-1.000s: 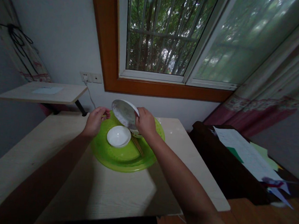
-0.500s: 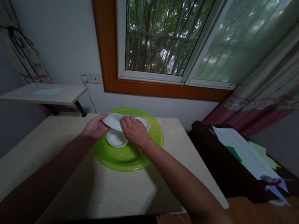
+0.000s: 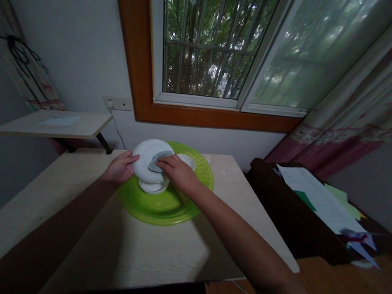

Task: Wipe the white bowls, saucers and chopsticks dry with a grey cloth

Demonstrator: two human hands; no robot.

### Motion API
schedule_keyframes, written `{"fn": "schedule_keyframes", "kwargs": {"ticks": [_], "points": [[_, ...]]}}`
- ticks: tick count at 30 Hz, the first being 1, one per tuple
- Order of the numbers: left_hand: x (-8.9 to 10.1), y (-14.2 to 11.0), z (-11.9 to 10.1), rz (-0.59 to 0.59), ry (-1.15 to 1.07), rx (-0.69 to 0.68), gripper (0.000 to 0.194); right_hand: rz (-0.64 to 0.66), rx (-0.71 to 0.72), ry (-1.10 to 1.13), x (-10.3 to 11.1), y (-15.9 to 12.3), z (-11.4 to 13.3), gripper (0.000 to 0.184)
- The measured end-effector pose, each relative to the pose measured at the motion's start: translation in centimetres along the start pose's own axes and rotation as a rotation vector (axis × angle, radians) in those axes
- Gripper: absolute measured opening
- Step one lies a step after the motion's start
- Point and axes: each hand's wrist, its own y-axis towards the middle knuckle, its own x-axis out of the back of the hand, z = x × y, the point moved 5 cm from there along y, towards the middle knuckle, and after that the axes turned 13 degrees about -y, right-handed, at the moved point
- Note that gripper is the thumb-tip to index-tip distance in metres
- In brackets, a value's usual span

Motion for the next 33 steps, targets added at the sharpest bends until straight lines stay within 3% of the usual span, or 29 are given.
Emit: {"fn": "schedule_keyframes", "kwargs": {"ticks": [5, 10, 16, 21, 25, 28, 33], "points": [[-0.5, -0.7, 0.1, 0.084, 0.094, 0.063, 0.041, -0.211, -0.285, 0.050, 1.5, 0.5, -3.1, 0.040], [-0.3, -0.7, 0.1, 0.124, 0.145, 0.091, 0.040, -0.248, -0.426, 0.043, 1.2, 1.0, -4.7, 0.042], [-0.2, -0.7, 0.0, 0.133, 0.148, 0.102, 0.042, -0.156, -0.355, 0.032, -0.9, 2.2, -2.7, 0.045], [0.0, -0.4, 0.4, 0.169, 0.122, 0.112, 0.040, -0.119, -0.114, -0.030, -1.4, 3.5, 0.9, 0.044], [-0.1, -0.1, 0.7, 0.227, 0.048, 0.122, 0.049, -0.114, 0.037, -0.080, -1.4, 3.8, 3.1, 0.043], [-0.1, -0.2, 0.7, 0.239, 0.042, 0.123, 0.044, -0.130, -0.024, -0.094, -1.3, 3.6, 2.4, 0.043], [0.3, -0.2, 0.4, 0.191, 0.088, 0.113, 0.043, -0.157, -0.284, -0.088, -1.6, 2.7, -1.6, 0.041]]}}
